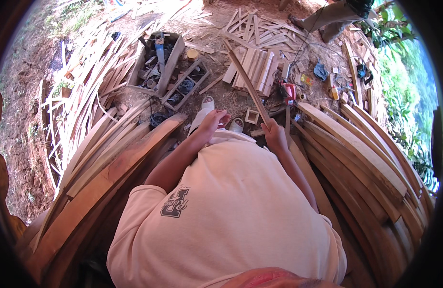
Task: The person selects and inspects thin wooden strips in a cluttered workshop. They then use a hand saw to cut a wooden frame piece while sitting on the floor, followed by sorting the cut strips.
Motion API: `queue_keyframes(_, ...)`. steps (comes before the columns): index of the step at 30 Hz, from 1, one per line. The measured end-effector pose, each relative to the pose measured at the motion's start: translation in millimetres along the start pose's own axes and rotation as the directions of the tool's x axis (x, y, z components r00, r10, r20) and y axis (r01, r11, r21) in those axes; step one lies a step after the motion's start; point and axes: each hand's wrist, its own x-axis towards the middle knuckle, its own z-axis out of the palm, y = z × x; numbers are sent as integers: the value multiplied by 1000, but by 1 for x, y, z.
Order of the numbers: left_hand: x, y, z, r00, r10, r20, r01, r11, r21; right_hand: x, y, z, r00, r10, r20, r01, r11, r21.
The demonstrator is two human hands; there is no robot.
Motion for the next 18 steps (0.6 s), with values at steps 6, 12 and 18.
queue_keyframes(6,-4,5,2,996,73,42,-61,969,-240,1,-39,-1,969,-132,210,170,970,-172)
queue_keyframes(12,-14,18,15,956,264,131,-179,873,-453,1,-67,1,923,-236,304,300,936,-186)
queue_keyframes(18,-23,30,25,953,283,109,-209,872,-443,7,-65,1,910,-259,322,337,917,-213)
